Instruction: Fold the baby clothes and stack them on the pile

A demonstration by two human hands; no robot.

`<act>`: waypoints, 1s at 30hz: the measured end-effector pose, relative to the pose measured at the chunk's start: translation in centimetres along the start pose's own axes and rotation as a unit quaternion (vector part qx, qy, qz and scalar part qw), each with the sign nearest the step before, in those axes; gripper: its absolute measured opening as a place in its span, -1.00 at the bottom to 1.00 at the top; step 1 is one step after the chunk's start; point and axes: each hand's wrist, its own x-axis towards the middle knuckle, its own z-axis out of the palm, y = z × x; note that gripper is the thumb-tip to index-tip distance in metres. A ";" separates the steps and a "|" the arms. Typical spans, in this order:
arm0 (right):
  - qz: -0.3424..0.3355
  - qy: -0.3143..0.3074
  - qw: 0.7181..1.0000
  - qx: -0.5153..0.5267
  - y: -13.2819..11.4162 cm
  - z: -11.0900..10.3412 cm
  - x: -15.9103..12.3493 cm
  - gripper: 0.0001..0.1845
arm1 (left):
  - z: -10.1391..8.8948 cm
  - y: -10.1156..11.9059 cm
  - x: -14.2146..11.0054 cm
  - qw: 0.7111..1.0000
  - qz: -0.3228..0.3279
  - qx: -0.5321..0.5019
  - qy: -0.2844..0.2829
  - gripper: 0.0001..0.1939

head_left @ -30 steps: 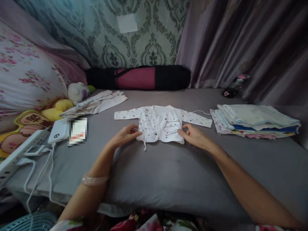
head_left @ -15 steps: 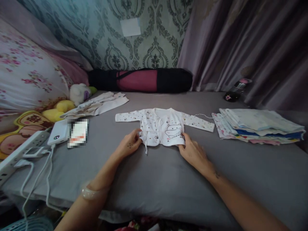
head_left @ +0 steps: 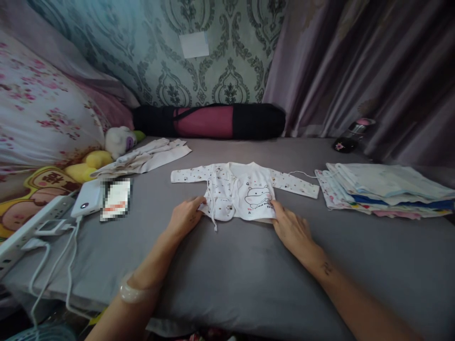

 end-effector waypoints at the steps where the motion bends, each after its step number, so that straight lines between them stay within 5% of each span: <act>1: -0.005 0.005 1.000 -0.002 0.0 0.1 0.0 -0.52 | 0.0 0.0 0.0 1.000 -0.002 0.000 0.000 -0.66; 6: -0.045 0.055 0.997 -0.018 0.4 0.5 0.1 -0.51 | 0.3 -0.7 0.2 0.999 0.021 -0.042 0.022 -0.71; 12: -0.193 0.164 0.967 0.014 1.4 1.3 0.3 -0.42 | -0.6 -1.3 0.1 0.985 0.054 -0.166 0.012 -0.70; 17: -0.250 0.154 0.955 0.047 1.8 1.5 0.2 -0.51 | -1.0 -1.4 0.3 0.976 0.039 -0.216 0.015 -0.69; 24: -0.174 0.173 0.946 0.212 1.6 1.1 0.6 -0.66 | 0.0 -2.7 0.9 0.965 -0.038 -0.224 0.130 -0.70; 30: -0.034 0.182 0.929 0.319 2.2 2.1 1.9 -0.69 | -0.1 -2.8 1.0 0.959 -0.087 -0.226 0.147 -0.69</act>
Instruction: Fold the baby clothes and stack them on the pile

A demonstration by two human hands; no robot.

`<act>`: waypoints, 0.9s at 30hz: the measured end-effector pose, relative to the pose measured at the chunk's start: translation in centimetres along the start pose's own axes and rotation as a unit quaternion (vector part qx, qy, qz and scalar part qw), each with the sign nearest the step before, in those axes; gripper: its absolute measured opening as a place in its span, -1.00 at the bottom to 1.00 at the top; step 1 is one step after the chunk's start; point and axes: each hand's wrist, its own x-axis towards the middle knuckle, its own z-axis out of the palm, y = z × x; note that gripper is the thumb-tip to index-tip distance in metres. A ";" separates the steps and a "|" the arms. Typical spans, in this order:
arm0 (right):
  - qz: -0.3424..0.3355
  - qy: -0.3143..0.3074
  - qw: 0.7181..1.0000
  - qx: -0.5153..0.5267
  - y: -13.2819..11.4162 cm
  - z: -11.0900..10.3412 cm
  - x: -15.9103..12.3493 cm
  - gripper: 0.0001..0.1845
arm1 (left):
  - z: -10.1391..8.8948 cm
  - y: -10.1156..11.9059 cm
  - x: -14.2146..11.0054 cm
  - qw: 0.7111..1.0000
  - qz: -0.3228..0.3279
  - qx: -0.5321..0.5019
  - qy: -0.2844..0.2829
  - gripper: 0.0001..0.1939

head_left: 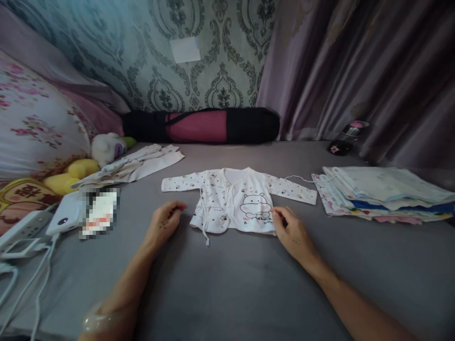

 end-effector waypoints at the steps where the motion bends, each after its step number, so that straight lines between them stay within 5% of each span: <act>1: 0.020 0.001 1.000 0.012 0.2 0.1 0.1 -0.68 | 0.0 0.1 0.0 1.000 0.000 0.002 -0.001 -0.69; 19: 0.088 0.002 0.995 0.036 1.0 0.5 0.4 -0.64 | 0.1 -0.1 -0.2 0.999 0.015 0.035 -0.002 -0.71; 27: 0.132 0.004 0.990 0.054 1.2 0.9 0.6 -0.65 | 0.3 0.5 -0.4 0.996 0.030 0.036 0.074 -0.71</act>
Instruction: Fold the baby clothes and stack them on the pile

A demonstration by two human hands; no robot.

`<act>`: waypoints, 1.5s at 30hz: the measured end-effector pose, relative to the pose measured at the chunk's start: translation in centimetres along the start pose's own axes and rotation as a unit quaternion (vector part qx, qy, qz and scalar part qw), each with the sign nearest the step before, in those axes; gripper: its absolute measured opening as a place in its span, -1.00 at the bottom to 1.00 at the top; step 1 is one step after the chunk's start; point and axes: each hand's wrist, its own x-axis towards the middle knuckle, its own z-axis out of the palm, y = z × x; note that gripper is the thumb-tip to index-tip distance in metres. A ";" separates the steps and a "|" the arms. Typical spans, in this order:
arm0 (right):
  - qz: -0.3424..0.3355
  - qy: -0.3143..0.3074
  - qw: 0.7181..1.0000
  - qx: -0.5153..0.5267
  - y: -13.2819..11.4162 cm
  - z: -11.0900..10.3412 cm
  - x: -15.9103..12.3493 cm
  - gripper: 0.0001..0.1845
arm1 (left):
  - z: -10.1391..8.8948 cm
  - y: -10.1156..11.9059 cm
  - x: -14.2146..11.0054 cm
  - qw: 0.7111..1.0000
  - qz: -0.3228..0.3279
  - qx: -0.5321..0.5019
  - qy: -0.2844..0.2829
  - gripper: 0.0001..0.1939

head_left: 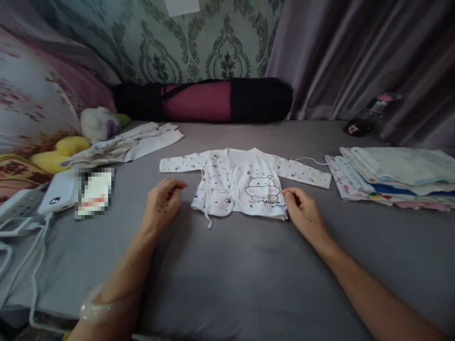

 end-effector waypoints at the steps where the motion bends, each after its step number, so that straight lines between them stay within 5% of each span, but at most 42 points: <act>1: 0.002 -0.002 1.000 0.001 0.0 0.0 0.1 -0.65 | -0.1 0.2 0.0 1.000 0.004 -0.005 0.013 -0.71; 8: 0.002 0.008 0.995 0.097 0.6 -0.3 1.3 -0.69 | -0.2 1.3 -0.3 0.992 0.084 -0.080 0.056 -0.74; 13: -0.067 0.015 0.997 0.044 -2.1 -0.2 1.8 -0.73 | 0.2 4.7 -1.7 0.972 0.196 -0.106 -0.079 -0.76; 19: -0.190 -0.135 0.972 -0.033 -7.4 3.6 0.3 -0.80 | 2.0 7.0 -2.1 0.934 0.294 -0.034 -0.202 -0.73; 24: -0.183 -0.195 0.948 -0.172 -8.2 5.5 -0.4 -0.64 | 3.4 6.0 -1.7 0.932 0.267 0.063 -0.237 -0.52; 30: -0.189 -0.249 0.933 -0.178 -7.3 5.0 1.9 -0.87 | 3.3 5.5 -0.7 0.933 0.236 0.056 -0.267 -0.75; 33: -0.137 -0.285 0.943 -0.108 -7.0 4.8 3.4 -0.90 | 3.0 6.3 -0.8 0.937 0.205 0.096 -0.265 -0.79; 39: 0.071 -0.306 0.941 0.122 -8.8 3.7 4.9 -0.91 | 3.9 8.6 -1.9 0.951 0.131 0.191 -0.207 -0.52; 45: 0.129 -0.296 0.927 0.191 -10.6 2.6 5.4 -0.90 | 4.7 10.0 -2.3 0.918 0.148 0.312 -0.195 -0.74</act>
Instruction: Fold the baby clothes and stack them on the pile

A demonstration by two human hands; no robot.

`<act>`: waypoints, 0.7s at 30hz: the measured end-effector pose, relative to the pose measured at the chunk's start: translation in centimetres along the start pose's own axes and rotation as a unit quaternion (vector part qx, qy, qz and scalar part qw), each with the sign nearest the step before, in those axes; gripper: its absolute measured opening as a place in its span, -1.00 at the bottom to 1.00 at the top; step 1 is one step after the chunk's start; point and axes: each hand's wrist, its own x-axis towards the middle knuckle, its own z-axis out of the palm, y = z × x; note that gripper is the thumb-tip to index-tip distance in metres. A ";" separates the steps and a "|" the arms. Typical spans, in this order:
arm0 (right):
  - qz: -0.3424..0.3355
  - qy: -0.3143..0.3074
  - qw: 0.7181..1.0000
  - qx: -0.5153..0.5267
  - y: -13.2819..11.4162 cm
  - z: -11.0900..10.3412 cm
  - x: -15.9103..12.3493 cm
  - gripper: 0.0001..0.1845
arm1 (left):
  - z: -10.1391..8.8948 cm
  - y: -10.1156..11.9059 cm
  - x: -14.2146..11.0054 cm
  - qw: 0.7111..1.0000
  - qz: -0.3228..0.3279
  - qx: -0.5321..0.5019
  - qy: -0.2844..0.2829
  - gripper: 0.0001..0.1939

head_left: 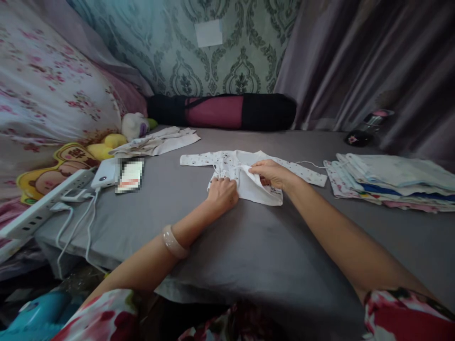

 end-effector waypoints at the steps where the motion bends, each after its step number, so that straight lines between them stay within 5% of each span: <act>1: 0.001 -0.001 1.000 0.000 -0.1 0.0 0.0 -0.90 | -0.2 0.0 0.1 1.000 0.006 0.000 -0.004 -0.74; 8: -0.018 -0.002 1.000 0.004 -1.0 0.1 0.0 -0.88 | -1.6 -0.1 1.6 0.986 -0.046 -0.155 0.035 -0.73; 11: -0.042 -0.003 0.999 -0.020 -0.9 0.3 0.3 -0.89 | -0.6 0.6 1.7 0.979 0.021 -0.201 0.025 -0.71; 16: -0.080 -0.015 0.986 -0.147 1.3 1.1 1.3 -0.92 | 0.4 1.6 0.0 0.983 0.139 -0.122 0.019 -0.71; 19: -0.088 -0.077 0.966 -0.229 2.2 1.4 1.2 -0.82 | -0.7 0.8 -0.8 0.984 0.106 -0.143 -0.008 -0.74; 21: -0.085 -0.151 0.947 -0.272 2.1 1.3 1.1 -0.75 | -1.4 -0.5 -0.8 0.984 0.020 -0.177 0.005 -0.74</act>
